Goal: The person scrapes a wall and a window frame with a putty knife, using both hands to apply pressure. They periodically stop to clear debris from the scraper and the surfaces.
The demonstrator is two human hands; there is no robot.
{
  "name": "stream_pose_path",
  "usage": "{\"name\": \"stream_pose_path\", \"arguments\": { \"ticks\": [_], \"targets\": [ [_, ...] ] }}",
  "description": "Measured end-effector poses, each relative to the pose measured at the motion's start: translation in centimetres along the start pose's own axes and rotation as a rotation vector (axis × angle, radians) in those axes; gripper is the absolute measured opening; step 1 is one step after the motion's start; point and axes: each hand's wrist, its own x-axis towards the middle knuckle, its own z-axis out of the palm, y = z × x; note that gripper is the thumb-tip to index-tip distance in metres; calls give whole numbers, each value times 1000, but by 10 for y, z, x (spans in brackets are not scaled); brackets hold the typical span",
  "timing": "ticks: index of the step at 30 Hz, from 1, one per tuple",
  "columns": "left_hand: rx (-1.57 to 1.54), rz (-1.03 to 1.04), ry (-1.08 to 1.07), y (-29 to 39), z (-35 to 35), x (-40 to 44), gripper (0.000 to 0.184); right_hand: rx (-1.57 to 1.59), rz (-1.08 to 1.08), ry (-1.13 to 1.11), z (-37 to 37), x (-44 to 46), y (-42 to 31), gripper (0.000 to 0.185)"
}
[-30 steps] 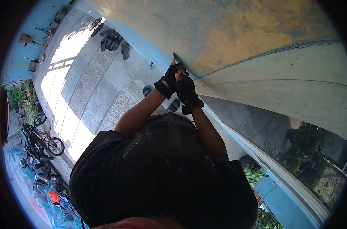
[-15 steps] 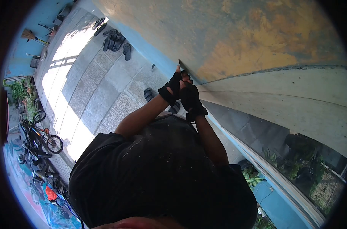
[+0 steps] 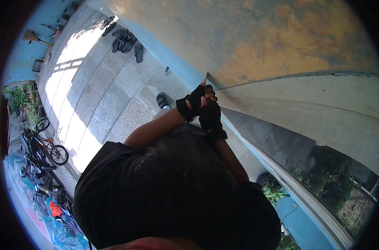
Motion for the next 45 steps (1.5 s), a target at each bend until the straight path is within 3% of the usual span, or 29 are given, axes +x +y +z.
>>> {"name": "stream_pose_path", "arguments": {
  "ticks": [3,13,19,23,29,31,35,37,38,41,42,43,45],
  "targets": [
    [37,73,120,-9,16,4,50,22,68,-14,-11,-4,3,37],
    [14,-21,54,-20,16,2,50,37,29,14,-25,-14,-8,34],
    [97,84,0,-40,19,7,50,17,66,-15,-40,-22,16,36],
    [92,42,58,-32,12,8,49,50,-79,11,-35,-15,16,37],
    [91,174,210,21,-25,17,53,186,3,-118,12,31,17,39],
    [131,118,134,23,-33,14,53,157,39,-86,18,30,21,37],
    [111,73,191,-16,8,11,56,126,99,-70,-10,6,21,38],
    [170,80,159,-15,4,10,55,271,241,-115,-15,2,18,37],
    [126,100,156,-9,0,12,55,166,175,-88,-15,5,6,36],
    [100,177,133,38,-15,16,57,257,128,-184,23,54,20,34],
    [129,274,177,60,-18,21,60,344,227,-246,32,75,5,33],
    [101,229,147,83,-36,22,62,433,332,-310,43,89,-9,33],
    [105,194,224,118,-46,17,61,454,280,-284,72,100,-24,33]
  ]
}}
